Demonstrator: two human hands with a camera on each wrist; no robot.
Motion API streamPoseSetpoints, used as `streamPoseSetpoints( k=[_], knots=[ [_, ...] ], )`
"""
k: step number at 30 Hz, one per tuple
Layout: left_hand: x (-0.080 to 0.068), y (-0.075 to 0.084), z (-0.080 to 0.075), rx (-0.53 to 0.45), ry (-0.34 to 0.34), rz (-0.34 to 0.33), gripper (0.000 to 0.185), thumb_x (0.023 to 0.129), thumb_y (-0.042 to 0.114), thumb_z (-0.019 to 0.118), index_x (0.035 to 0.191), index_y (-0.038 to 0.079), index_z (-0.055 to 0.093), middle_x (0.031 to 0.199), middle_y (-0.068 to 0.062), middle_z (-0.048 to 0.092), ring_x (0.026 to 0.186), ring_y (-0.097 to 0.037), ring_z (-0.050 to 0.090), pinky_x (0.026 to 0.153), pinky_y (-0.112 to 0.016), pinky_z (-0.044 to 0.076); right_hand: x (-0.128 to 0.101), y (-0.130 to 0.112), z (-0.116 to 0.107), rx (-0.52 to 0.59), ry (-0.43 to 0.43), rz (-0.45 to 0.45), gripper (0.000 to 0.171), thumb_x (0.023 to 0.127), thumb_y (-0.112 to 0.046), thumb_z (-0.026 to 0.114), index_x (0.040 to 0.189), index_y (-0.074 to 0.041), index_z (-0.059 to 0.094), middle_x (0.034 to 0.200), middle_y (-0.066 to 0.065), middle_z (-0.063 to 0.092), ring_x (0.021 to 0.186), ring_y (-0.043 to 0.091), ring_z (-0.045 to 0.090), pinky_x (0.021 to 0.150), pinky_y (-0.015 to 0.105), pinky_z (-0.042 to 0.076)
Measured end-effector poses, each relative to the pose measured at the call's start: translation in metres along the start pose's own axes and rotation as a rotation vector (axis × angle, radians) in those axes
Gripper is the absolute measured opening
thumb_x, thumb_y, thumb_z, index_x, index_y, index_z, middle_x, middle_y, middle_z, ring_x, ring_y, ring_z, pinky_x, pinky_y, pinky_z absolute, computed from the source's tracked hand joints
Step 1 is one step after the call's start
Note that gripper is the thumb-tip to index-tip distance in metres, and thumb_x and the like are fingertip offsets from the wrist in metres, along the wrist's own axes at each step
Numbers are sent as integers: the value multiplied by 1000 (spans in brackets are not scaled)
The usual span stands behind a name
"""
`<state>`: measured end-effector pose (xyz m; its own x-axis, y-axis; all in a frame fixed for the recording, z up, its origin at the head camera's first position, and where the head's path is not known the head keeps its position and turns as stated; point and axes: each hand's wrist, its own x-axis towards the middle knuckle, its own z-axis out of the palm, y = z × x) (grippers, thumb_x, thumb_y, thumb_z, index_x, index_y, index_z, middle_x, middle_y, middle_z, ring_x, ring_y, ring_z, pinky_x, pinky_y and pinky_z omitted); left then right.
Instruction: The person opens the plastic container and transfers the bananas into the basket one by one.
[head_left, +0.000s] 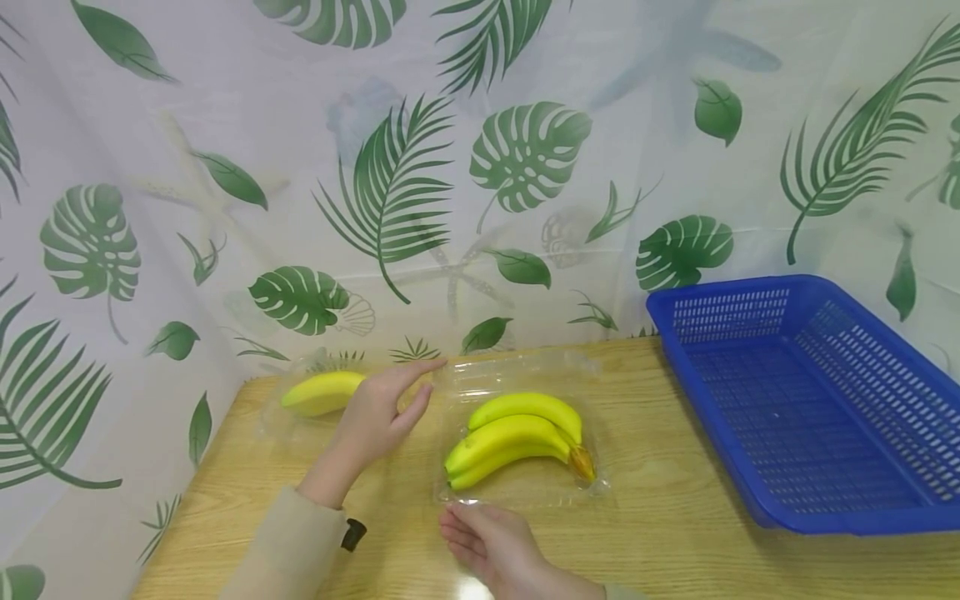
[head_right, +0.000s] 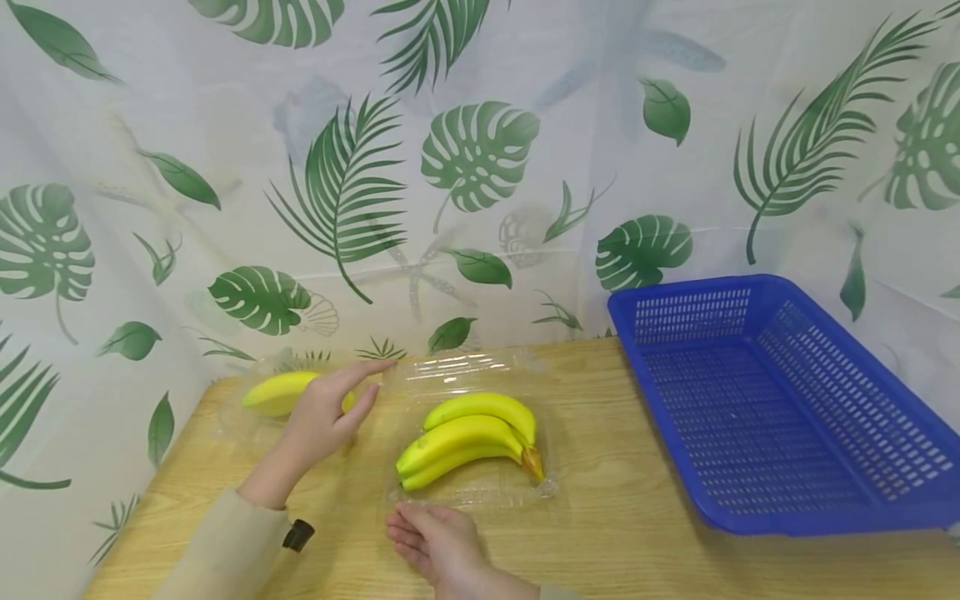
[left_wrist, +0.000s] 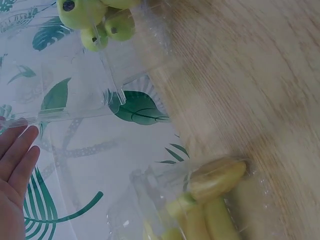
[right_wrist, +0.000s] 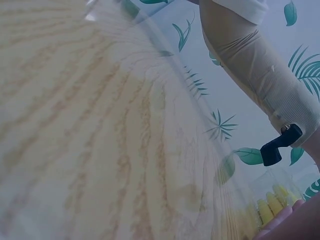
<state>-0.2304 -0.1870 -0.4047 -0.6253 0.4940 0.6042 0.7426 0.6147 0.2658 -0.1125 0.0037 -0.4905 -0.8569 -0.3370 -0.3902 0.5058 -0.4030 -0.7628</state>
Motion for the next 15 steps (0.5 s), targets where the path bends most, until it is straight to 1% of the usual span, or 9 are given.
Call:
streamPoseSetpoints(
  k=[7, 15],
  knots=[
    [7, -1, 1, -95, -24, -109, 36, 106, 12, 57, 139, 4, 67, 139, -14, 72, 130, -33, 69, 113, -50, 56, 0, 0, 1, 19, 10, -6, 23, 104, -17, 67, 119, 1, 68, 96, -2, 77, 88, 6, 75, 86, 19, 65],
    [12, -7, 7, -190, -8, -168, 34, 108, 12, 54, 139, 2, 66, 139, -15, 72, 129, -34, 69, 117, -51, 53, 1, 1, 1, 44, 2, -2, 16, 105, -17, 66, 113, -5, 70, 94, -3, 77, 86, 5, 74, 84, 18, 64]
  ],
)
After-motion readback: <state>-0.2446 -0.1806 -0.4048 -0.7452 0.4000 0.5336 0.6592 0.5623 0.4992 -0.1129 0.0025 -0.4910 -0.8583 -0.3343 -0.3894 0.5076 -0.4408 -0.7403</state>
